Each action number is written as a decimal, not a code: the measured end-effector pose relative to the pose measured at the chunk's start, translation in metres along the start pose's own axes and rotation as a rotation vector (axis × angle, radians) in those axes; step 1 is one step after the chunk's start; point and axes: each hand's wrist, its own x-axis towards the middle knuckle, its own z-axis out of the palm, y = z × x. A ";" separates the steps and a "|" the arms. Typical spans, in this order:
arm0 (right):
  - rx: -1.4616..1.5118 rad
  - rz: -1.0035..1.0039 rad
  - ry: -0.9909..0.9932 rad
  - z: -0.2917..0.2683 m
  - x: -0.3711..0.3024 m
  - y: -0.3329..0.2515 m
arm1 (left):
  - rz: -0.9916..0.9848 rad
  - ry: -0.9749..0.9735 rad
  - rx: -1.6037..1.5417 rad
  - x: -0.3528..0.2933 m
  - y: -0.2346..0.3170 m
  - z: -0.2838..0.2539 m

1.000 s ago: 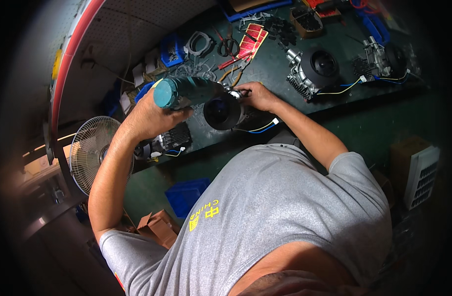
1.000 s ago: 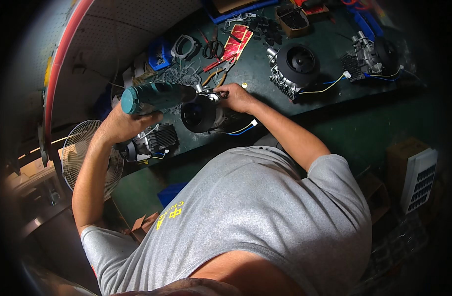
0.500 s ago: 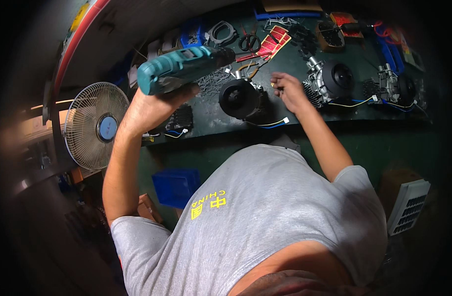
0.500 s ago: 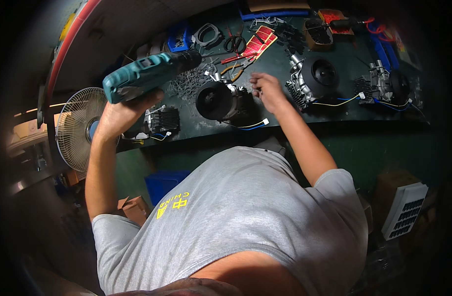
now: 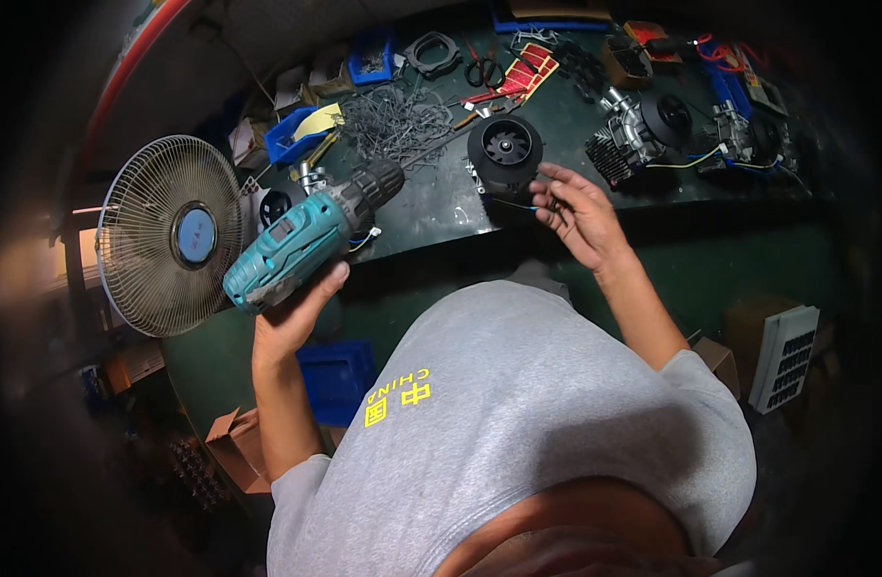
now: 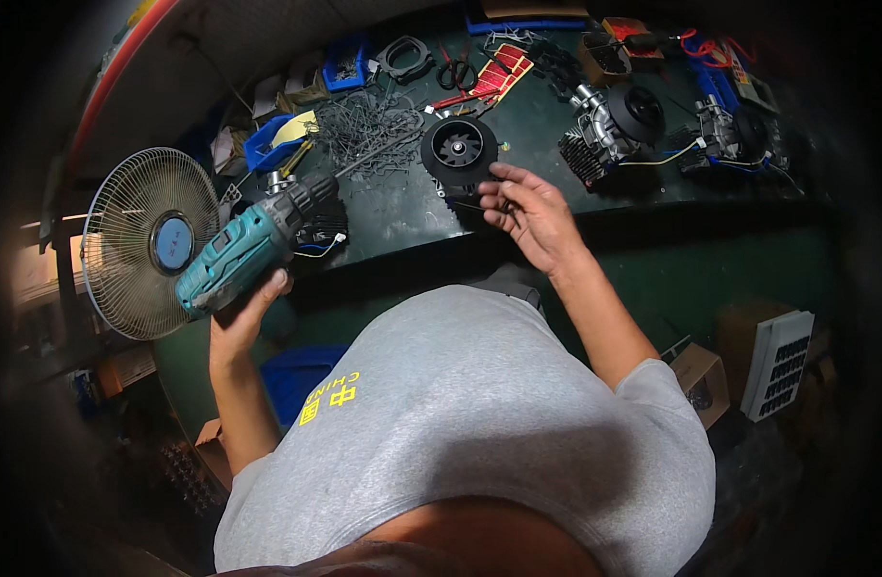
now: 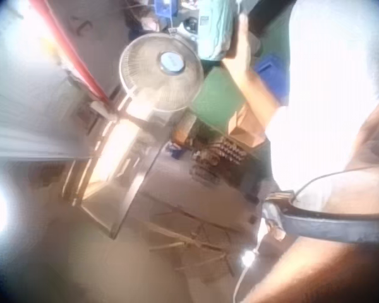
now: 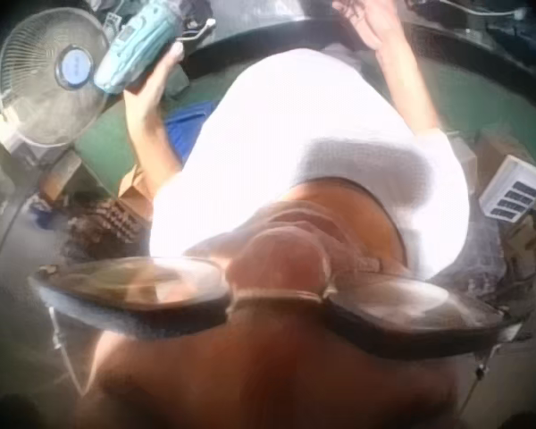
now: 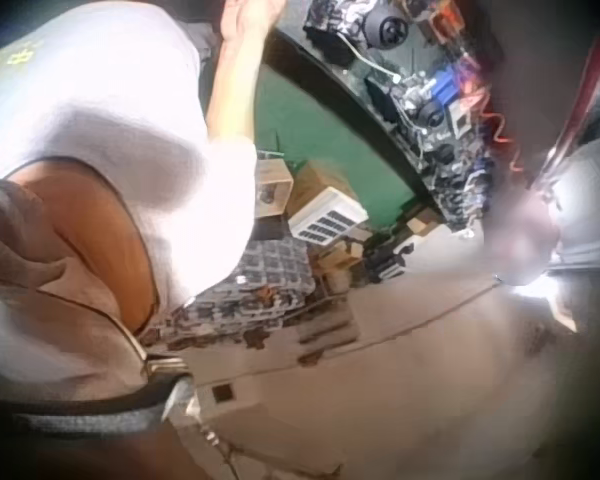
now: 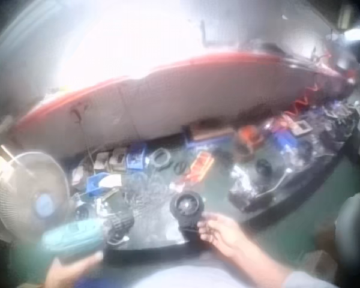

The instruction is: The person uses a cordless drill to fasten screws into small black cylindrical electrical components on a workbench. They then switch to a pneumatic air gun to clean the components and surrounding area. The person handles multiple units sequentially, placing them back on the bench after each operation.

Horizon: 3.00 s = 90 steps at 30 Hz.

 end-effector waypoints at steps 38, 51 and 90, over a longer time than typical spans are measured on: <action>0.384 0.214 -0.059 0.038 0.062 0.130 | 0.097 -0.188 0.300 -0.010 -0.070 -0.002; -0.060 0.142 -0.009 0.019 0.055 0.119 | 0.200 -0.360 0.420 0.039 -0.025 0.004; -1.454 -0.652 0.393 -0.058 0.072 0.077 | 0.227 -0.806 1.154 0.144 0.096 0.074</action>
